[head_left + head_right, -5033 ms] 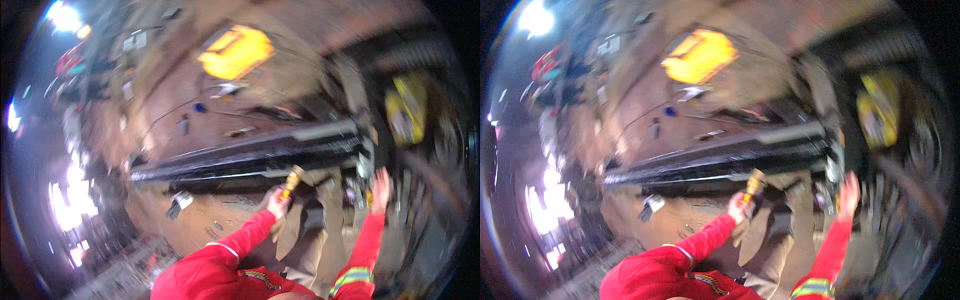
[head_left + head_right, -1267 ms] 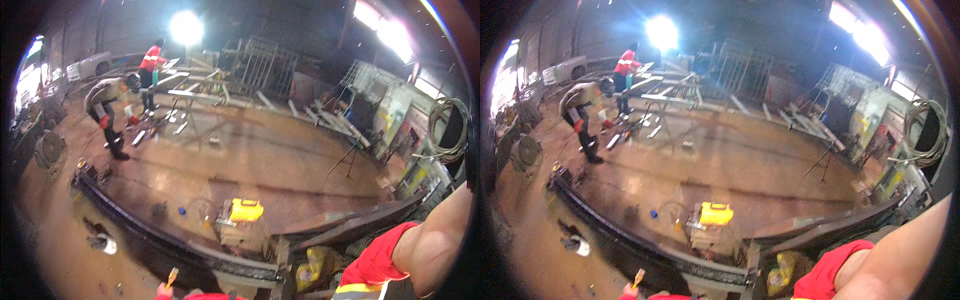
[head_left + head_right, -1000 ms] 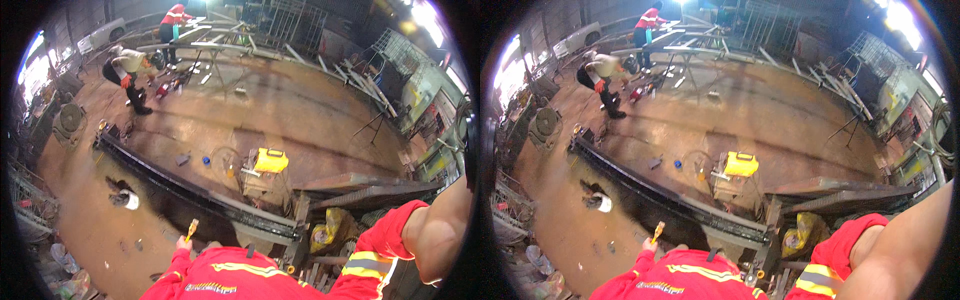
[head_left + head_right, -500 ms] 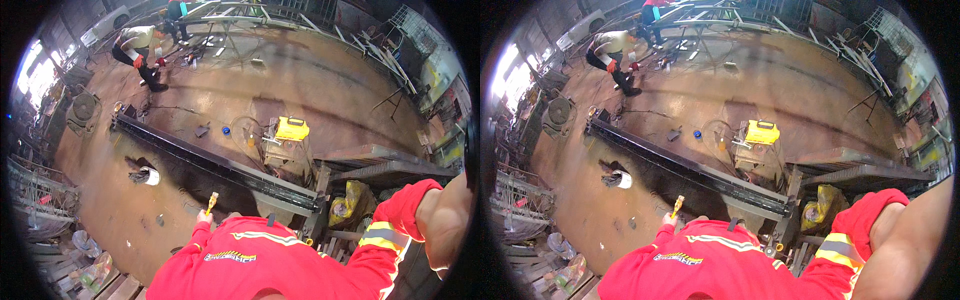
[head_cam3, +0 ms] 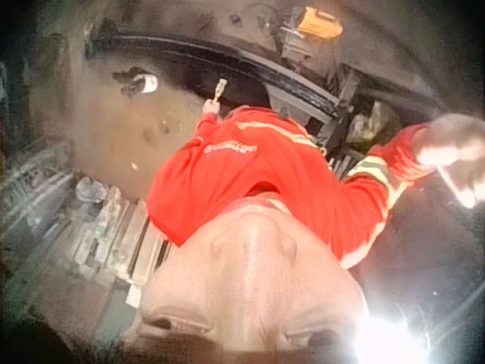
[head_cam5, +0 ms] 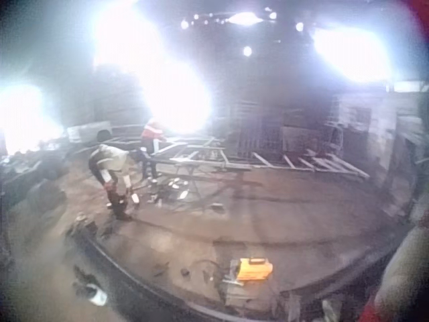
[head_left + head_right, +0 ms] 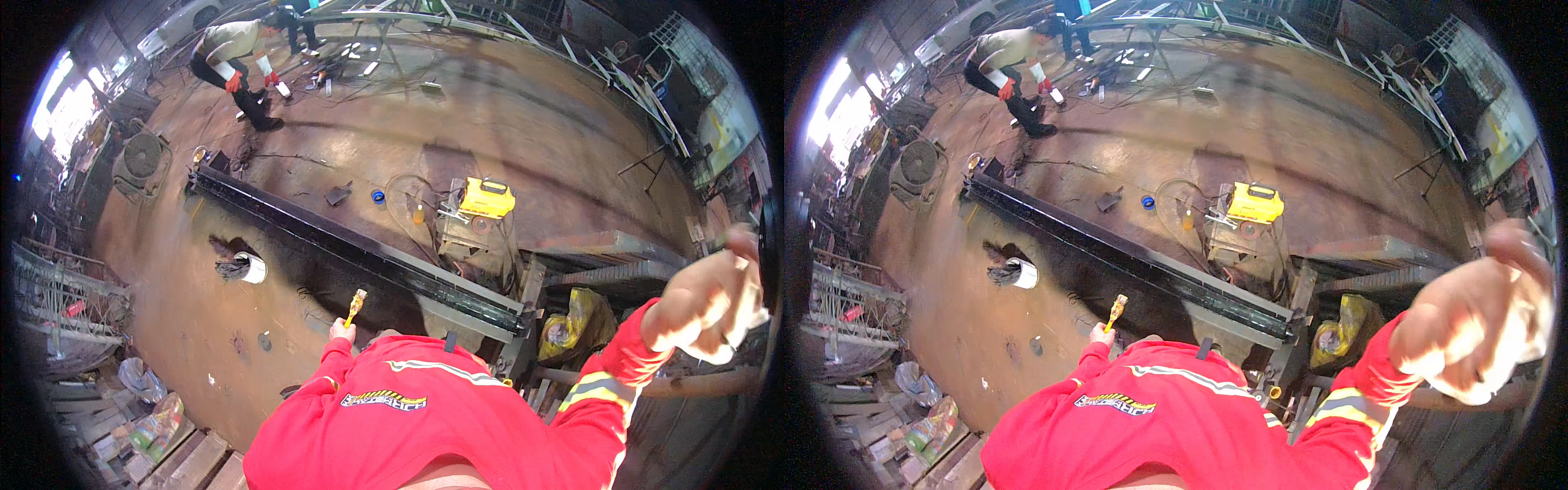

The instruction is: The person applies a yellow substance from a small container onto a long metal beam using a brush. They repeatedly dip the brush into the container and spread the substance along the beam's surface. Later, they pour a yellow liquid from a bottle into the container and continue applying it.

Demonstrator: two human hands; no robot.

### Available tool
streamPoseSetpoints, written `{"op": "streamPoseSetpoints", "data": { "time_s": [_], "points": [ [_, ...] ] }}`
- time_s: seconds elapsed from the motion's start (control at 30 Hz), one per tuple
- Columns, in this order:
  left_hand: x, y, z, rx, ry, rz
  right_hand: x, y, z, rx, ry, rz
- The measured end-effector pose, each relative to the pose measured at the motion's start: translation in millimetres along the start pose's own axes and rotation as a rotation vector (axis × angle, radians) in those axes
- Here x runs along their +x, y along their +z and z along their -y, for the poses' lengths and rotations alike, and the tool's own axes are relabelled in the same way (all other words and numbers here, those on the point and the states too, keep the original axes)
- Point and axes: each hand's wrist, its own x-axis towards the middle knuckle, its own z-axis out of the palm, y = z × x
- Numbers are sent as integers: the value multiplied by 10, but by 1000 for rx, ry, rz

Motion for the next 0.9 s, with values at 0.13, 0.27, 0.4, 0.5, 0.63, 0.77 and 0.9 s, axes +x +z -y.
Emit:
{"op": "streamPoseSetpoints", "data": {
  "time_s": [0.13,0.27,0.4,0.5,0.63,0.77,0.9],
  "points": [
    [-53,-34,168,33,-12,-6,-997,469,305,225,815,22],
    [-28,-13,388,10,-10,0,-2554,484,1048,245,1516,349],
    [13,-28,408,31,-24,10,-4346,-60,2495,36,1833,646],
    [32,-138,351,79,-38,74,-4840,-628,3576,-6,1883,883],
    [-13,-263,160,143,-63,100,-4893,-1062,4355,-82,2199,1089],
    [154,-341,3,218,2,156,-4941,-1158,4701,-120,2308,1094],
    [348,-309,-125,261,100,198,-5101,-1084,4779,-129,2270,985]
  ]
}}
